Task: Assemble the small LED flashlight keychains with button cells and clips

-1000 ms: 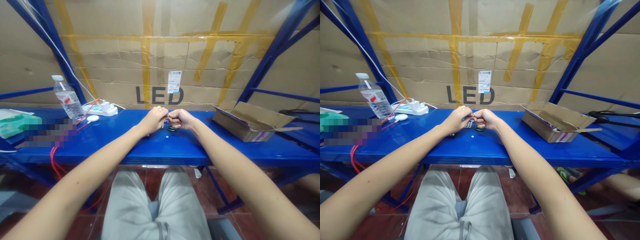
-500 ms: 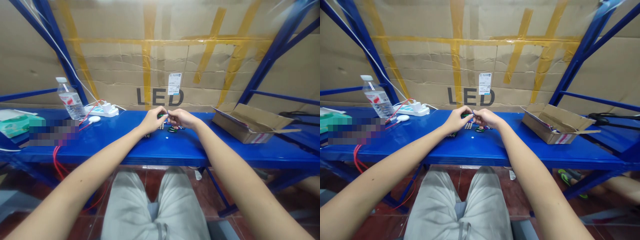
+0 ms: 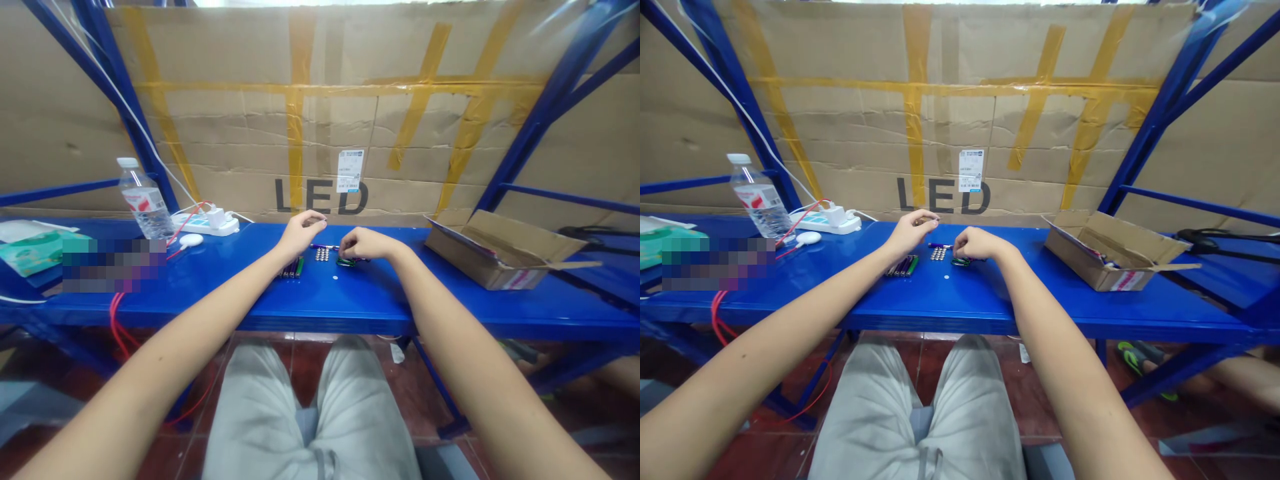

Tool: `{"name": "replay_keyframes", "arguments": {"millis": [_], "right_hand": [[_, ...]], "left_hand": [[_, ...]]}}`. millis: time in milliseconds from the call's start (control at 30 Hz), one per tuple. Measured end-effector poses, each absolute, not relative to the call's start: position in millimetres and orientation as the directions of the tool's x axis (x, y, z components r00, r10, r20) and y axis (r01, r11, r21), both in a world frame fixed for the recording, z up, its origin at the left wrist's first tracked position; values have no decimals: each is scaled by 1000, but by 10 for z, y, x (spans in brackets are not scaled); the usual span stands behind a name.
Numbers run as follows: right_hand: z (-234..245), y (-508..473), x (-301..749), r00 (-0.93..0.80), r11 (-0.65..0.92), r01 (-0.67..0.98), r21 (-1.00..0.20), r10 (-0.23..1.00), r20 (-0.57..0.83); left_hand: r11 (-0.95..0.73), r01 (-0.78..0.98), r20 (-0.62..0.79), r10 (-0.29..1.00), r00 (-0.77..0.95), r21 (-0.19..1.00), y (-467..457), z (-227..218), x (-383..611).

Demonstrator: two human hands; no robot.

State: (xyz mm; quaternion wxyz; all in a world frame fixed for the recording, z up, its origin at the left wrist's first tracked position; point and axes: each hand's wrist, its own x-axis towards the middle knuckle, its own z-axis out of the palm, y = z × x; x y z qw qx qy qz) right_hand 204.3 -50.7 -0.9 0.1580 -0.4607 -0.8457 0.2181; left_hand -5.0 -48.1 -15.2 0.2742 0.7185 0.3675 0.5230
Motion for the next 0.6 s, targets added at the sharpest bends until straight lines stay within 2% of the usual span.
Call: {"name": "replay_keyframes", "arguments": {"millis": [167,333,433,500,600], "right_hand": [[-47,-534,1953,-542,493,776,-395,840,-15],[-68,-570,1896,-597,548,723,-421,802,20],[-49,-607,1874,-600,563,600,-568,787,146],[-33,-622,1867,-544,491,463,-738,815,200],[-24,-612,1870,-469,375,277,-885,856,216]], "left_hand": [[-536,198,518,844,139,821,-486,-142,-52],[-525,197,510,851,128,828,-455,-165,-47],[-502,170,485,864,137,848,-425,-181,-51],[-492,161,472,869,149,855,-415,-188,-49],[-478,153,458,877,150,865,-435,-189,-32]]}}
